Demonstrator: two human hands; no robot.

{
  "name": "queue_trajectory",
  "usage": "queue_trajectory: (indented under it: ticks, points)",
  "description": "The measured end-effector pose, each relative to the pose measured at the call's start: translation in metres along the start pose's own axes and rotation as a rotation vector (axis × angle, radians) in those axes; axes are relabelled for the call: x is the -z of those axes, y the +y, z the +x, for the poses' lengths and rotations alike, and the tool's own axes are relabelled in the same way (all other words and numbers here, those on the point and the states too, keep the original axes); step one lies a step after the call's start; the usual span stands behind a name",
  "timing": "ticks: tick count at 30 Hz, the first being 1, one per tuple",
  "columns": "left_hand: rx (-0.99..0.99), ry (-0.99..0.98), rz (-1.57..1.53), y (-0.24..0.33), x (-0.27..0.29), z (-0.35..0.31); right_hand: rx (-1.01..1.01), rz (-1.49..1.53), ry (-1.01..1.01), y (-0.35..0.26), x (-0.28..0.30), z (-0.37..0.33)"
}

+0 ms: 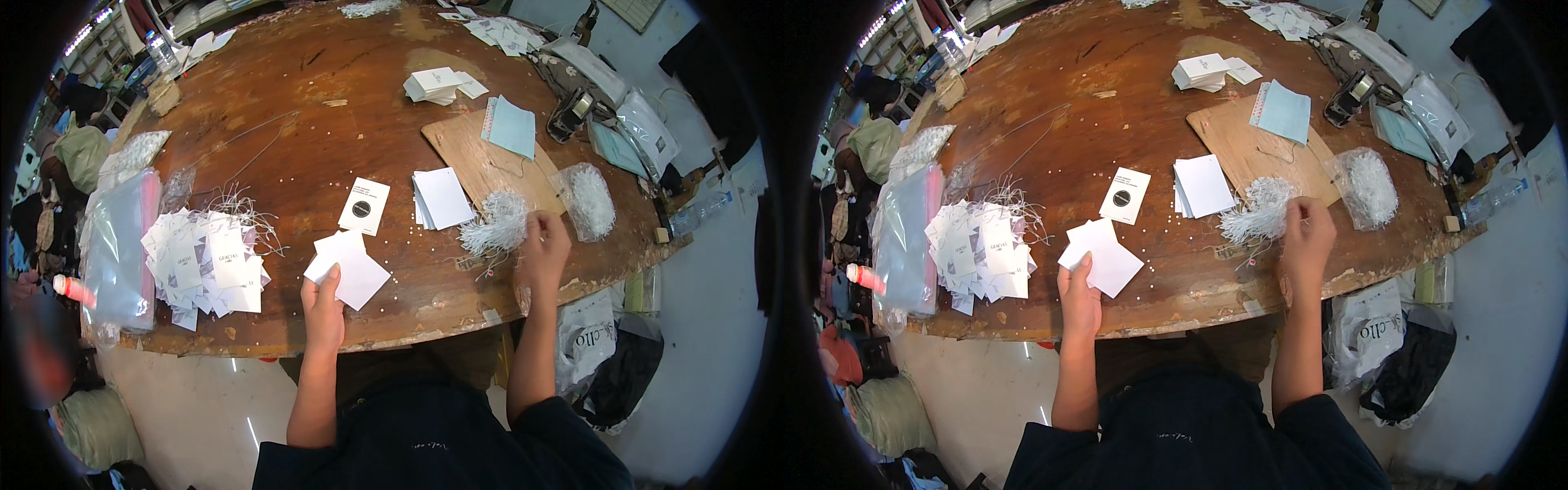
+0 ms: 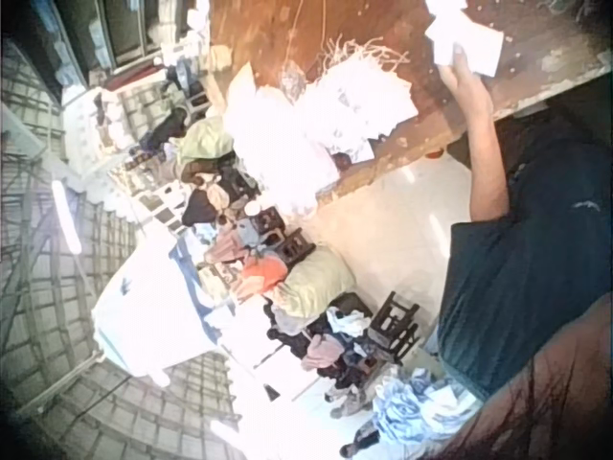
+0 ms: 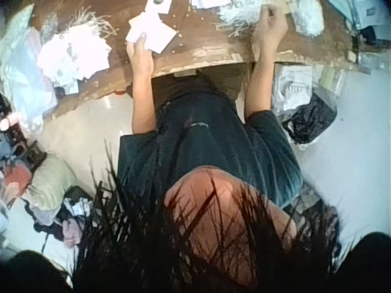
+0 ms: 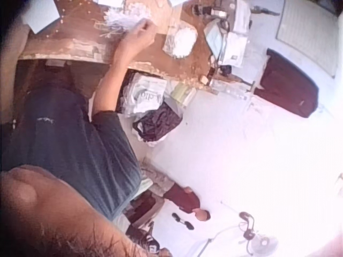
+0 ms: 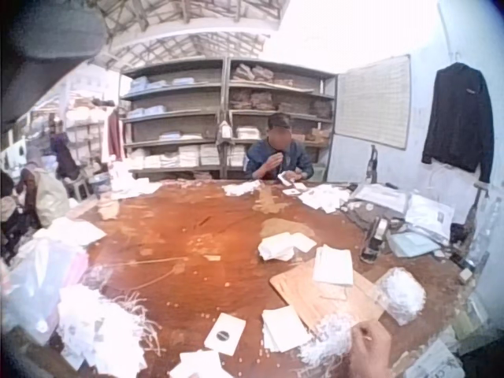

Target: The person repeatedly picks small white paper tags and thin white strings from a wooden table, inserts a string through a hole in each tag, and places the assembled units into a growing stack. The person handles items one at a time and occasionally repositions stacks to continue the process.

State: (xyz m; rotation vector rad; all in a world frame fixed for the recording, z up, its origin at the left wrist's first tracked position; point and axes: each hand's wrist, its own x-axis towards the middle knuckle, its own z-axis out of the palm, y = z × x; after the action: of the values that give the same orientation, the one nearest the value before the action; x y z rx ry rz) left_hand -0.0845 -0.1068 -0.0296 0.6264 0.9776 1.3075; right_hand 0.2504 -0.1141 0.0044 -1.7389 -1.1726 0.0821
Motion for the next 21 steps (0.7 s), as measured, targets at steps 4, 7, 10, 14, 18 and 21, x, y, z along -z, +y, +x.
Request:
queue_trajectory:
  ticks: [4, 7, 10, 14, 18, 21]
  points:
    - [-0.010, -0.015, 0.002, -0.001, 0.001, 0.001, -0.151, 0.502, -0.007, -0.022, 0.019, 0.016]
    - [-0.022, -0.029, 0.006, 0.000, 0.001, 0.001, -0.083, 0.498, -0.031, -0.039, 0.022, 0.024]
    - [0.006, -0.026, 0.016, 0.001, 0.000, -0.003, -0.106, 0.546, -0.090, -0.053, 0.014, 0.018]
    - [-0.013, -0.122, -0.035, 0.000, -0.003, -0.009, -0.293, 0.540, -0.429, -0.068, -0.009, -0.013]
    - [0.069, -0.331, 0.083, -0.005, -0.006, -0.021, -0.586, 0.939, -0.766, -0.088, -0.053, -0.056]
    - [0.203, -0.407, 0.045, -0.007, -0.005, -0.025, -0.671, 1.090, -0.719, -0.101, -0.076, -0.078]
